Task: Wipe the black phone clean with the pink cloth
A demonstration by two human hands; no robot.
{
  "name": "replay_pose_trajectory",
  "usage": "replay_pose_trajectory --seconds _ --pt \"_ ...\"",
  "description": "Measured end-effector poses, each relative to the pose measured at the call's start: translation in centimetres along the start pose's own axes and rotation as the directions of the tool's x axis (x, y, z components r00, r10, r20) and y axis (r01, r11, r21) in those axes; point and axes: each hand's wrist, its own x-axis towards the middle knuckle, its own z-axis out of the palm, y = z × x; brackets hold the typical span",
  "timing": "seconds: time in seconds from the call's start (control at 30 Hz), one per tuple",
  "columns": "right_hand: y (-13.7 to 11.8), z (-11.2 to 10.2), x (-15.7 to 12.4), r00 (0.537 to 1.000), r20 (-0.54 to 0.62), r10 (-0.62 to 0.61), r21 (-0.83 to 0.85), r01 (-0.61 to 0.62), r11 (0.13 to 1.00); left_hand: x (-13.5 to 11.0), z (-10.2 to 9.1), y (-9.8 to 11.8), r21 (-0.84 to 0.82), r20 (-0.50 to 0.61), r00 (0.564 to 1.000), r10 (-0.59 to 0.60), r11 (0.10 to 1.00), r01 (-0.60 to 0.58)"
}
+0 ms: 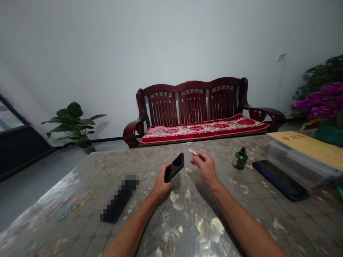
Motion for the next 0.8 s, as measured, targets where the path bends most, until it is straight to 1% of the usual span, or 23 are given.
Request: replay_pose_trajectory --seconds 0.07,0.13,0.2,0.27,0.37,0.43,0.5,0.53,0.57,0.67,0.73,0.8 --pt "-0.5 0.1 -0.2 0.994 0.027 -0.106 -0.116 0.109 0.987 -0.3 0.0 0.7 -0.105 -0.008 1.000 -0.007 0.994 0.006" --pt "-1.0 0.3 -0.5 0.974 0.059 -0.221 -0.212 0.228 0.950 -0.5 0.1 1.3 -0.188 0.001 1.000 -0.022 0.982 0.022" --pt "-1.6 0.5 -1.0 0.939 0.096 -0.331 -0.273 0.345 0.898 -0.7 0.2 1.7 -0.258 0.012 0.999 -0.046 0.965 0.048" --pt "-2.2 0.8 -1.6 0.894 0.149 -0.423 -0.314 0.449 0.837 -0.9 0.4 1.7 -0.296 0.021 0.998 -0.063 0.953 0.067" --pt "-3.0 1.0 -2.5 0.818 0.273 -0.506 -0.341 0.574 0.744 -1.1 0.5 1.6 -0.288 0.033 0.997 -0.062 0.955 0.069" --pt "-3.3 1.1 -2.9 0.768 0.361 -0.528 -0.344 0.636 0.690 -1.3 0.6 1.6 -0.269 0.044 0.998 -0.043 0.962 0.053" --pt "-3.3 1.1 -2.9 0.734 0.417 -0.535 -0.352 0.674 0.650 -1.4 0.6 1.8 -0.260 0.053 0.998 -0.029 0.965 0.042" --pt "-3.2 1.0 -2.8 0.731 0.423 -0.535 -0.367 0.678 0.636 -1.6 0.6 1.9 -0.266 0.057 0.998 -0.029 0.963 0.043" --pt "-3.1 0.9 -2.5 0.740 0.411 -0.532 -0.391 0.671 0.631 -1.7 0.7 1.9 -0.281 0.062 0.997 -0.035 0.958 0.051" --pt "-2.6 0.2 -1.5 0.809 0.302 -0.505 -0.469 0.587 0.660 -2.2 1.3 2.0 -0.364 0.101 0.990 -0.100 0.922 0.130" --pt "-2.3 -0.3 -0.8 0.849 0.223 -0.479 -0.480 0.523 0.704 -2.4 1.9 2.3 -0.463 0.115 0.978 -0.173 0.862 0.207" --pt "-2.1 -0.5 -0.4 0.872 0.170 -0.458 -0.459 0.482 0.747 -2.4 2.5 2.9 -0.606 0.122 0.959 -0.258 0.745 0.278"
